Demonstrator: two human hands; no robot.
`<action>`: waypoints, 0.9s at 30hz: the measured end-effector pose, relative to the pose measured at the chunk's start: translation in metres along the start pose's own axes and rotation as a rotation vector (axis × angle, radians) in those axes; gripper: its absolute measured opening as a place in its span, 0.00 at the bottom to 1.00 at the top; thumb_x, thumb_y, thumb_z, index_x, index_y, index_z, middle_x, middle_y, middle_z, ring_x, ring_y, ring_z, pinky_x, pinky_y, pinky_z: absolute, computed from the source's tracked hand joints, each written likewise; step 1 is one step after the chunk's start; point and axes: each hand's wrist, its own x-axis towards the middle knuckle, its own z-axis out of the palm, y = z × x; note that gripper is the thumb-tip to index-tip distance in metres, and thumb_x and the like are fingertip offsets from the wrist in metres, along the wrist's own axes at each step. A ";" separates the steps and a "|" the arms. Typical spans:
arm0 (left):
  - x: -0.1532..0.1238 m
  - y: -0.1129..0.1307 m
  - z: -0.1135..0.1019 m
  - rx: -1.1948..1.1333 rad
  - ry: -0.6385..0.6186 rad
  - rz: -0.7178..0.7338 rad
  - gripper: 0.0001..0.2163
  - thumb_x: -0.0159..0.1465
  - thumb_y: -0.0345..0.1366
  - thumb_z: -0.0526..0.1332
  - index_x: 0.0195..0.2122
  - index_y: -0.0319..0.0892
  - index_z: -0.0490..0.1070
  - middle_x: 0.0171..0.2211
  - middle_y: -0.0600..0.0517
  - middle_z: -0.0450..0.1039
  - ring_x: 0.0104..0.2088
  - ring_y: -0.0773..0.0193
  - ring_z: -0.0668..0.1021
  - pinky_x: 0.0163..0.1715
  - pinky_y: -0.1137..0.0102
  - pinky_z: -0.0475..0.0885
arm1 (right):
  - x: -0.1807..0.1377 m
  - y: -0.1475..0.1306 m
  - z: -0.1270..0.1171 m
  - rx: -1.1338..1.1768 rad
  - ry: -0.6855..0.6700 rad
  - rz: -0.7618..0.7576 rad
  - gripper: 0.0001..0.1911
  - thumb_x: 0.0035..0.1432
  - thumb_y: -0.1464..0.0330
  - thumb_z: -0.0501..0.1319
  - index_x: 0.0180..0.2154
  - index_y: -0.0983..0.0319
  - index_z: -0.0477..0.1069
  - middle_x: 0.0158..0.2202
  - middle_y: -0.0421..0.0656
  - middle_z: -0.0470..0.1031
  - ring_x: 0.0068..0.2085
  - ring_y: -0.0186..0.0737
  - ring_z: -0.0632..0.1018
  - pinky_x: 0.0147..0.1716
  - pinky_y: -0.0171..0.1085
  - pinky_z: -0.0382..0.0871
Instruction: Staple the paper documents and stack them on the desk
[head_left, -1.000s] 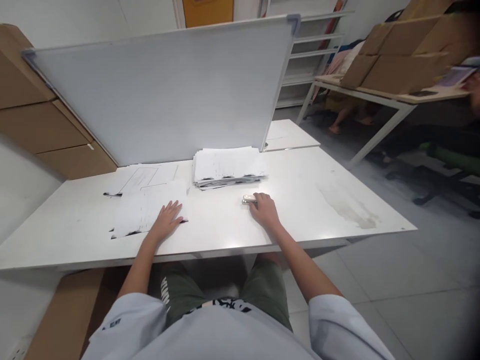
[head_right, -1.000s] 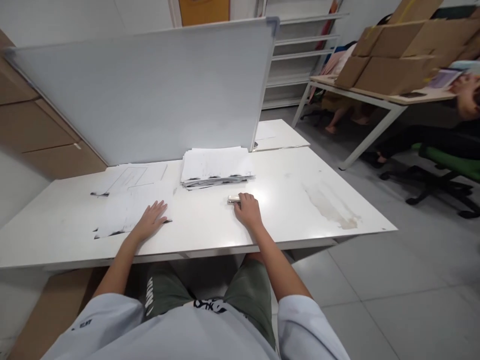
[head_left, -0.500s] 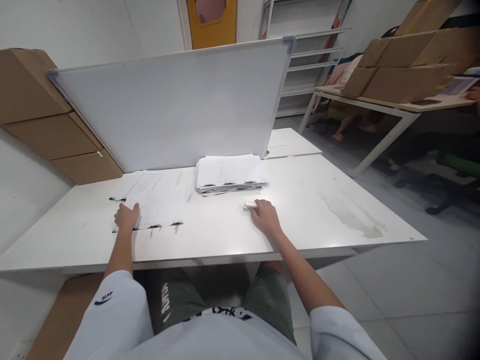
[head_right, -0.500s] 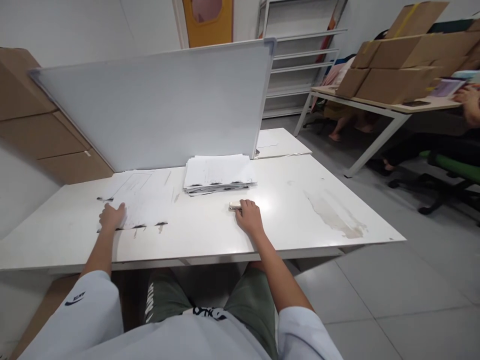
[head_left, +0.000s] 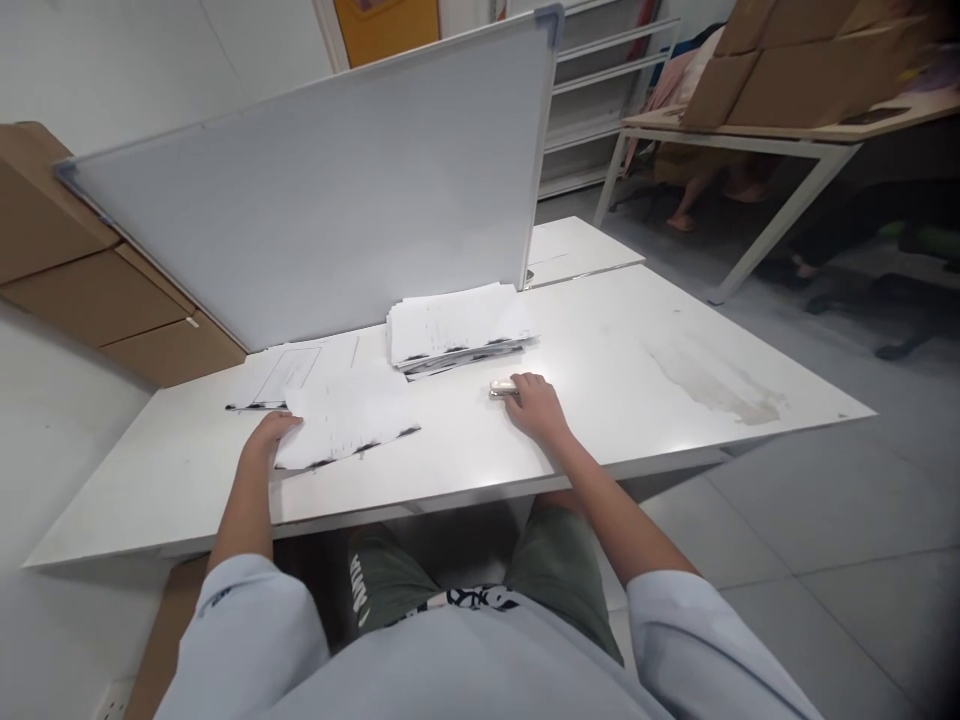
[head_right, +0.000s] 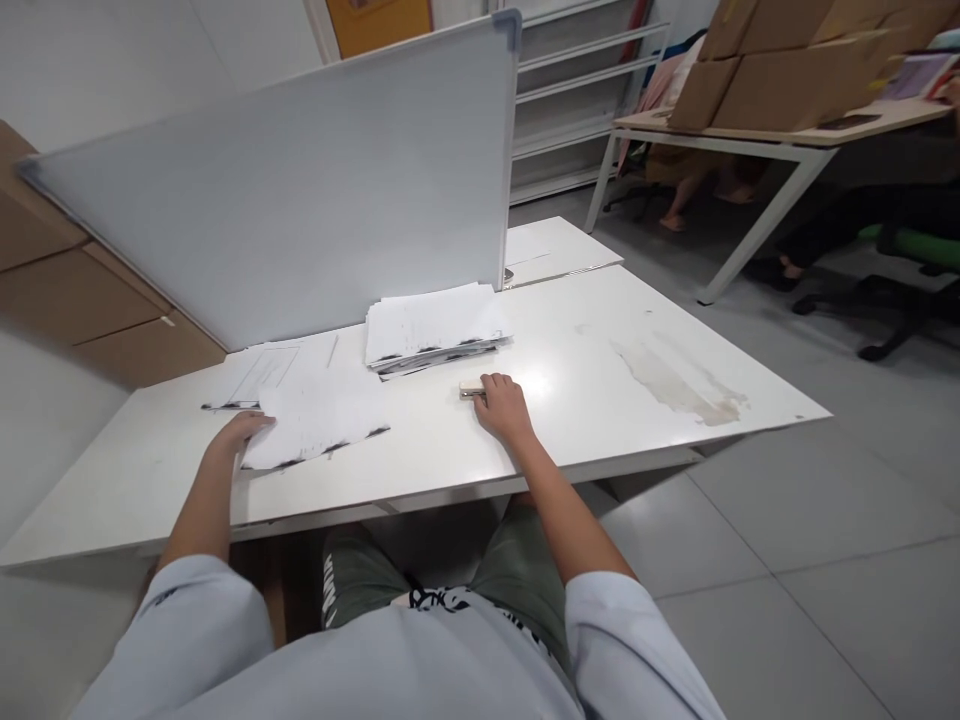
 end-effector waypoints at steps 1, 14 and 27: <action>-0.003 0.000 0.005 -0.034 -0.004 -0.017 0.21 0.42 0.34 0.71 0.39 0.36 0.74 0.25 0.47 0.75 0.30 0.48 0.80 0.30 0.59 0.76 | 0.000 0.000 0.000 -0.002 0.002 -0.002 0.13 0.60 0.68 0.54 0.46 0.62 0.68 0.43 0.51 0.73 0.46 0.52 0.69 0.42 0.44 0.61; -0.061 -0.014 0.004 -0.345 -0.244 -0.167 0.21 0.48 0.29 0.70 0.45 0.31 0.74 0.31 0.40 0.80 0.29 0.52 0.82 0.26 0.65 0.79 | 0.000 0.005 -0.001 0.004 -0.005 0.029 0.15 0.60 0.67 0.54 0.48 0.64 0.68 0.45 0.54 0.73 0.47 0.54 0.68 0.44 0.46 0.61; -0.112 0.030 0.074 -0.405 -0.564 0.076 0.30 0.42 0.42 0.74 0.46 0.37 0.74 0.39 0.41 0.81 0.45 0.40 0.81 0.43 0.56 0.80 | 0.003 0.013 -0.009 0.151 -0.063 -0.070 0.20 0.59 0.73 0.53 0.52 0.65 0.70 0.51 0.52 0.75 0.52 0.53 0.70 0.50 0.47 0.66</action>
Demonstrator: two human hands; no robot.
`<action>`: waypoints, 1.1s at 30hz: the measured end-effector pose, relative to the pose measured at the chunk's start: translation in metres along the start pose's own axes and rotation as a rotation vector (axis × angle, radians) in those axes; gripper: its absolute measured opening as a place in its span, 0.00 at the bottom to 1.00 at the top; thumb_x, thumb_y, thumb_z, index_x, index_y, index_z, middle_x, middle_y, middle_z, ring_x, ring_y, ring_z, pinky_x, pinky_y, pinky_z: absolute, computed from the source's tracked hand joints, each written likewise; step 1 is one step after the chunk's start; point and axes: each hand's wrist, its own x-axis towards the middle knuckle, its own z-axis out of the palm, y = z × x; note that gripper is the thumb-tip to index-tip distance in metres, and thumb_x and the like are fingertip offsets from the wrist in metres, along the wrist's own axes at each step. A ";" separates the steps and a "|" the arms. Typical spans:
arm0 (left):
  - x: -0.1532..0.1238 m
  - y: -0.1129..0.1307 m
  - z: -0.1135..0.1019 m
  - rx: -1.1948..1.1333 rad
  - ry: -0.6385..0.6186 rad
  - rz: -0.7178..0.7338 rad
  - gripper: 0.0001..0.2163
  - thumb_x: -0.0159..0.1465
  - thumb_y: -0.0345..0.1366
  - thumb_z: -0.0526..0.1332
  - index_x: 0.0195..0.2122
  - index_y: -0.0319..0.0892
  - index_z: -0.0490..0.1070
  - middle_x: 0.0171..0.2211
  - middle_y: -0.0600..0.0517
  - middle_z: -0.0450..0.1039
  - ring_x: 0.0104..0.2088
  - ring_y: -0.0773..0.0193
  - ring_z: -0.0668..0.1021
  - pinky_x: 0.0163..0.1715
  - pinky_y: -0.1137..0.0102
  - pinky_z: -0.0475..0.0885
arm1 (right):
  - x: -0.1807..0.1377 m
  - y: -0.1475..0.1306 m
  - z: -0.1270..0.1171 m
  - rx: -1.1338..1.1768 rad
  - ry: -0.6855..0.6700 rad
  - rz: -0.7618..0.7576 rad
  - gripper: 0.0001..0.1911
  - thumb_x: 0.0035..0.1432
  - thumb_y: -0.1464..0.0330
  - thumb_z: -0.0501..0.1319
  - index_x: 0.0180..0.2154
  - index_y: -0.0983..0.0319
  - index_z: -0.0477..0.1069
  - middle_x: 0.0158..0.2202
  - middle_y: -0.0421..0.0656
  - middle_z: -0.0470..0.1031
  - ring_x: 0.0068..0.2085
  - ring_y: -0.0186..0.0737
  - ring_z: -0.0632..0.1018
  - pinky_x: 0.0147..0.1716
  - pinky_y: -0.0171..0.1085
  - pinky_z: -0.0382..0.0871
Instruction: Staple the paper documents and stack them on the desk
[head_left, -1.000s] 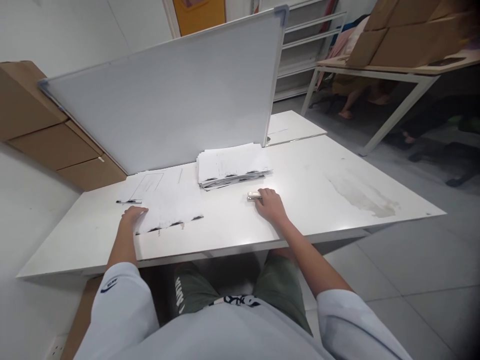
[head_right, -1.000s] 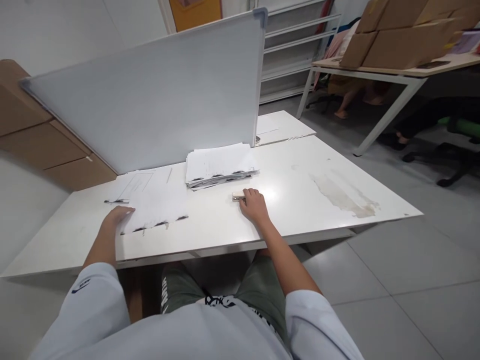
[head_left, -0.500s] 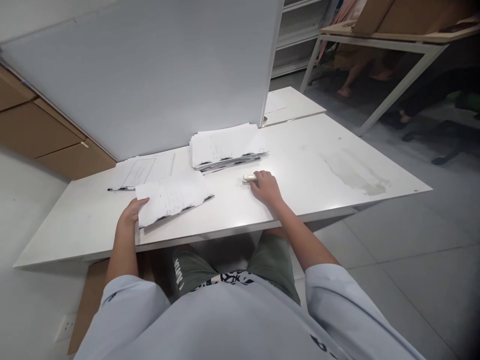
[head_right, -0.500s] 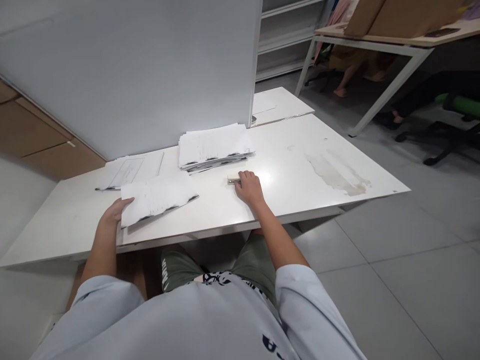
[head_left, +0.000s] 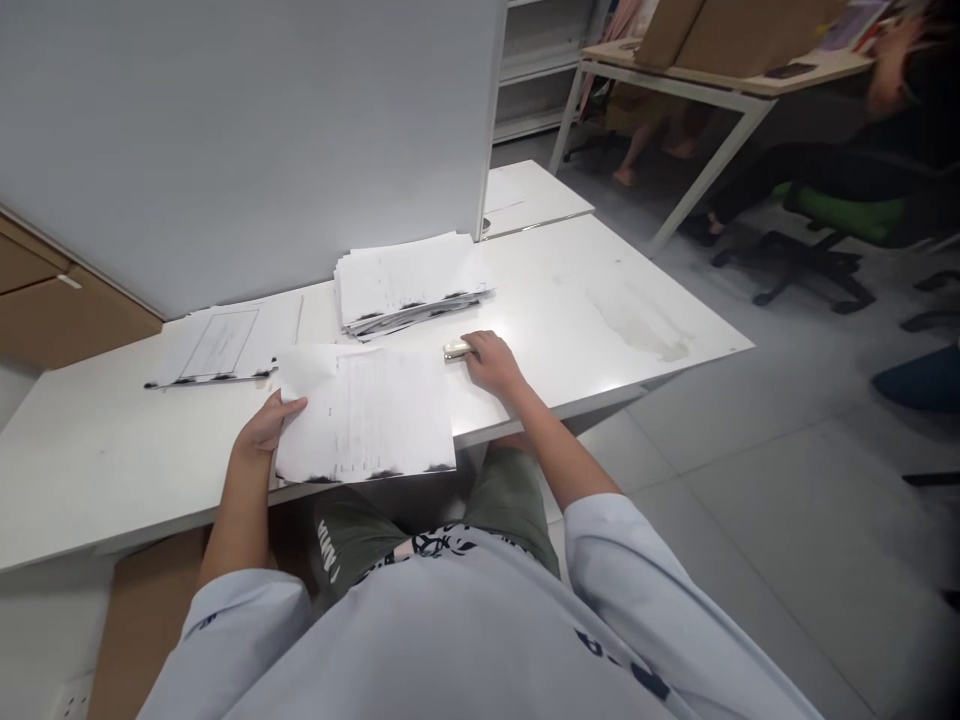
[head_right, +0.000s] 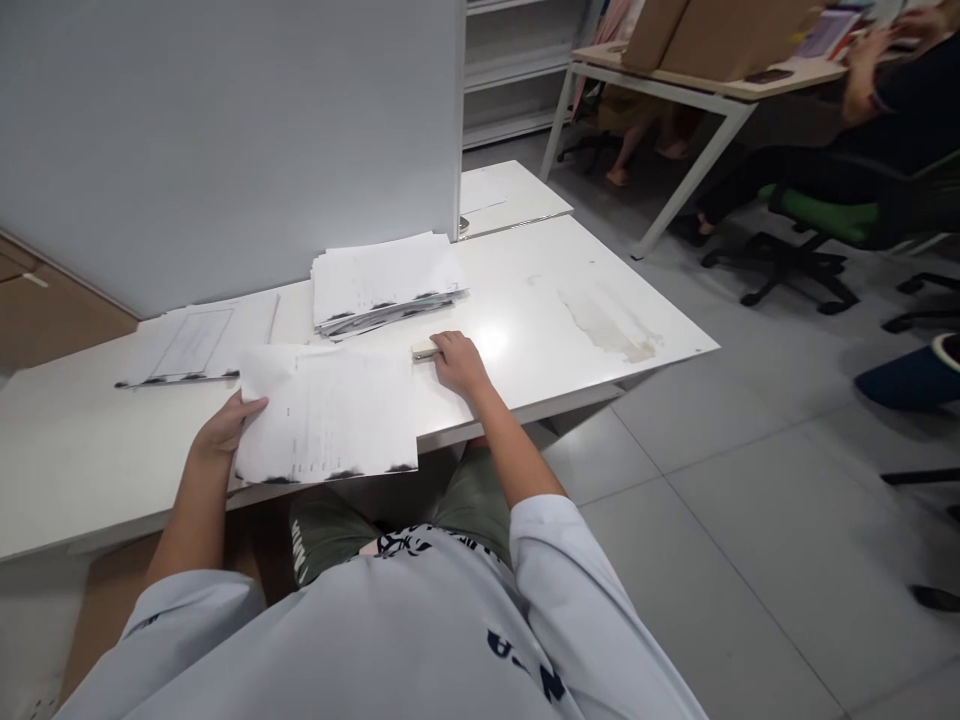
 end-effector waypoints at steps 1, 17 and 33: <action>0.003 0.003 0.006 -0.014 -0.010 0.024 0.29 0.42 0.42 0.74 0.46 0.37 0.75 0.38 0.41 0.81 0.46 0.40 0.81 0.44 0.56 0.80 | 0.001 0.000 0.000 0.001 0.004 0.004 0.20 0.59 0.74 0.53 0.52 0.65 0.70 0.51 0.52 0.75 0.52 0.52 0.71 0.50 0.47 0.66; 0.036 -0.012 0.016 0.120 0.134 -0.029 0.19 0.50 0.32 0.70 0.44 0.37 0.75 0.40 0.41 0.81 0.37 0.49 0.83 0.35 0.62 0.80 | 0.002 0.002 0.000 0.057 0.005 0.001 0.18 0.57 0.74 0.54 0.50 0.64 0.70 0.49 0.51 0.75 0.51 0.50 0.72 0.51 0.46 0.68; 0.043 -0.026 0.031 0.272 0.221 0.026 0.23 0.52 0.36 0.69 0.50 0.35 0.75 0.50 0.37 0.77 0.49 0.44 0.80 0.51 0.55 0.74 | -0.005 -0.005 -0.005 0.029 0.029 -0.174 0.15 0.62 0.69 0.54 0.49 0.62 0.71 0.53 0.52 0.74 0.54 0.51 0.72 0.53 0.48 0.66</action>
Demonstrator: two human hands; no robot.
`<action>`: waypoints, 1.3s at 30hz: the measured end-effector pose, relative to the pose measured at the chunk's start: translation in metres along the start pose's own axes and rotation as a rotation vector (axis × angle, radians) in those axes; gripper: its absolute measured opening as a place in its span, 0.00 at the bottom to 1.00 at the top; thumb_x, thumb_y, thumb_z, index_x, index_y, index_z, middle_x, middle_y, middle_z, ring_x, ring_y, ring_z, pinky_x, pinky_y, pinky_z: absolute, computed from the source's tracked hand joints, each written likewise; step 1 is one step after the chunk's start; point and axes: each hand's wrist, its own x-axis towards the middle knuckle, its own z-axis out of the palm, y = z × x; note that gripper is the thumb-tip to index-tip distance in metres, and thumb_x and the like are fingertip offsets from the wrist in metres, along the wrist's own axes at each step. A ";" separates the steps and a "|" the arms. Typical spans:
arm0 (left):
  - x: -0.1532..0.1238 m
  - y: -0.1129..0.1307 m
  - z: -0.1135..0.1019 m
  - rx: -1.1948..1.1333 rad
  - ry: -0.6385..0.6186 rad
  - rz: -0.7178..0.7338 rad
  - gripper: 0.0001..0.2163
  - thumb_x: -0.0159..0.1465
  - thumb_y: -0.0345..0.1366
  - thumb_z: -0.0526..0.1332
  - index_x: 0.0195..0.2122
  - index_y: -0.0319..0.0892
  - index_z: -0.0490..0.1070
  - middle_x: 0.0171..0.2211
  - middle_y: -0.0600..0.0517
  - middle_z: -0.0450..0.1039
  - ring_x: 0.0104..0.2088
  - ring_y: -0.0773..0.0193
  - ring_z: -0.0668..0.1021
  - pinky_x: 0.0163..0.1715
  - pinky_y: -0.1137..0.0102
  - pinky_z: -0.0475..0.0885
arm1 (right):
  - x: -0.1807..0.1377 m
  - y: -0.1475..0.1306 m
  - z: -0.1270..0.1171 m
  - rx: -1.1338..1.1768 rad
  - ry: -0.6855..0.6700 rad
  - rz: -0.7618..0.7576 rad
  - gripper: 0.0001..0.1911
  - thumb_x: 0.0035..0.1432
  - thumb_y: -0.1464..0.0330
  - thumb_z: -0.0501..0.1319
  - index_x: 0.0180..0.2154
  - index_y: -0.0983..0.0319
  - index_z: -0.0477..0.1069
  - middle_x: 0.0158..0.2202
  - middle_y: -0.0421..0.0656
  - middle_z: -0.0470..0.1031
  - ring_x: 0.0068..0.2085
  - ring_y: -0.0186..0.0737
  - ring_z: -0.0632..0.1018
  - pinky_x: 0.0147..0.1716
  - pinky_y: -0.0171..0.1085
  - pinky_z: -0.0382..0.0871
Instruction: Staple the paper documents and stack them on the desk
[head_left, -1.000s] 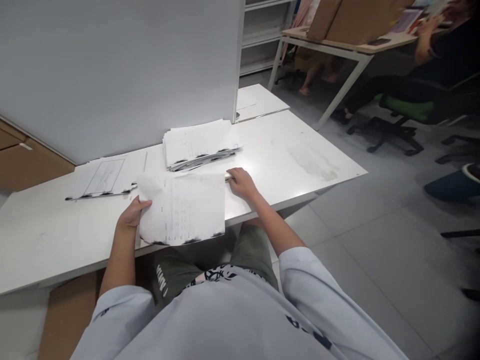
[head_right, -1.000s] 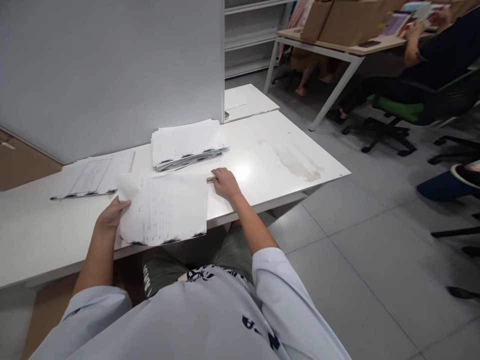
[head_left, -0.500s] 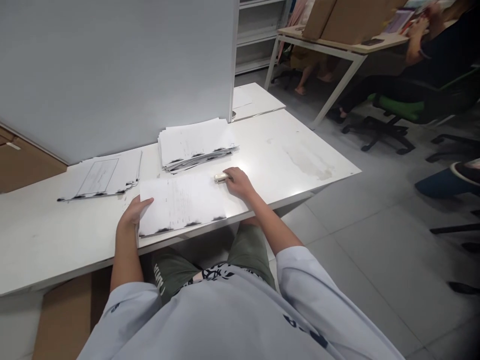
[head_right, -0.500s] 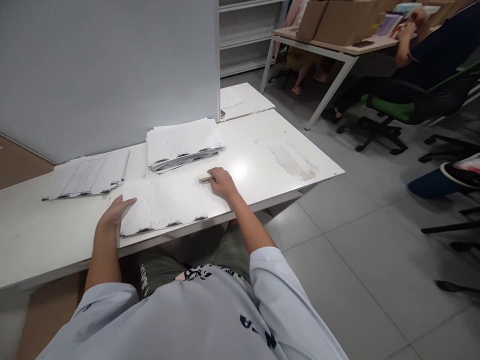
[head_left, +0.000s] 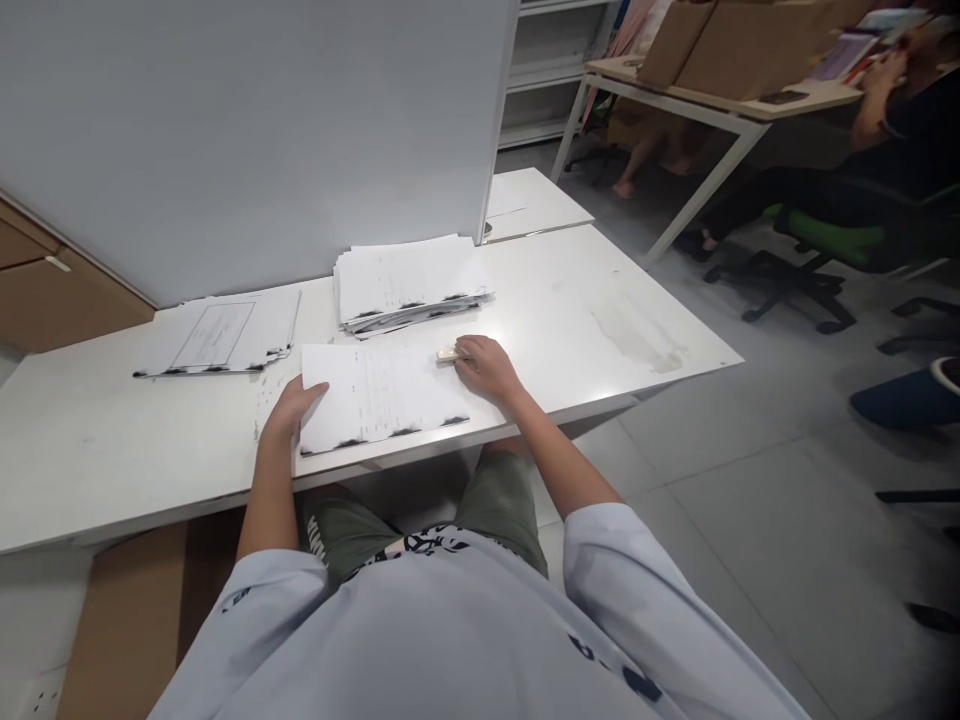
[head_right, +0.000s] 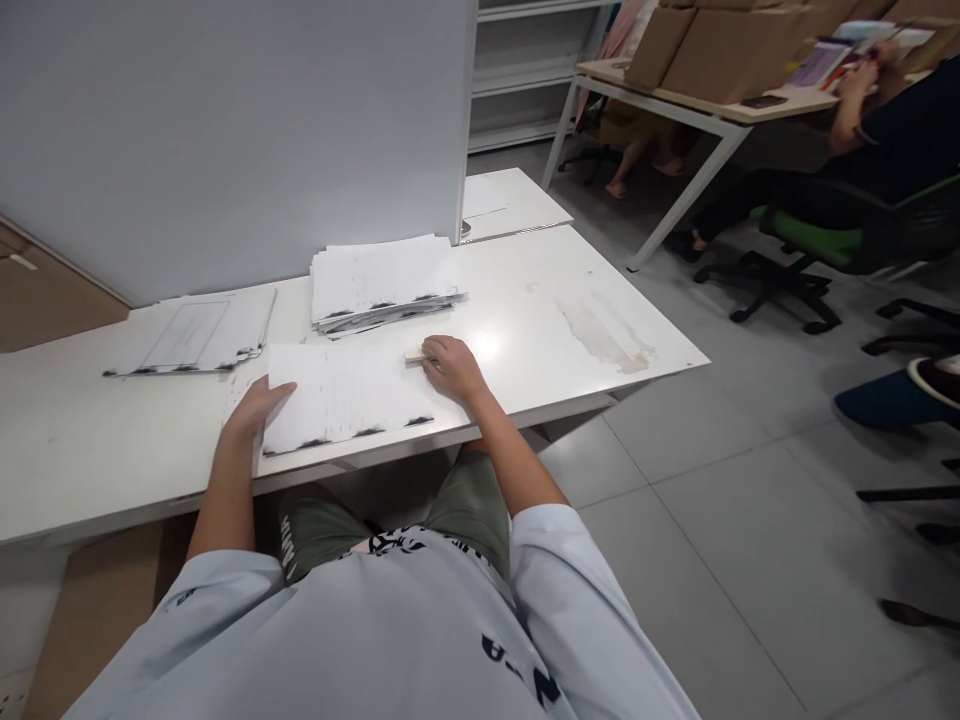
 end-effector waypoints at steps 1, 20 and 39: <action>0.001 -0.001 0.000 0.000 -0.003 0.000 0.24 0.52 0.37 0.69 0.50 0.35 0.75 0.50 0.37 0.77 0.49 0.44 0.80 0.52 0.54 0.74 | -0.001 -0.001 -0.001 -0.010 -0.001 -0.028 0.14 0.63 0.68 0.54 0.49 0.61 0.71 0.53 0.52 0.74 0.55 0.50 0.72 0.54 0.48 0.65; -0.025 0.004 0.005 0.053 -0.006 0.086 0.23 0.57 0.39 0.65 0.54 0.37 0.73 0.54 0.40 0.75 0.53 0.47 0.78 0.54 0.56 0.72 | -0.001 -0.006 0.016 0.086 0.113 0.020 0.19 0.69 0.60 0.49 0.29 0.58 0.71 0.32 0.46 0.73 0.39 0.46 0.73 0.41 0.45 0.63; 0.140 0.166 0.031 0.139 0.205 0.573 0.24 0.60 0.34 0.64 0.56 0.33 0.66 0.51 0.36 0.75 0.52 0.50 0.77 0.57 0.54 0.70 | 0.025 -0.001 0.027 0.615 0.295 0.582 0.22 0.62 0.49 0.51 0.31 0.59 0.71 0.33 0.44 0.77 0.37 0.44 0.75 0.39 0.40 0.65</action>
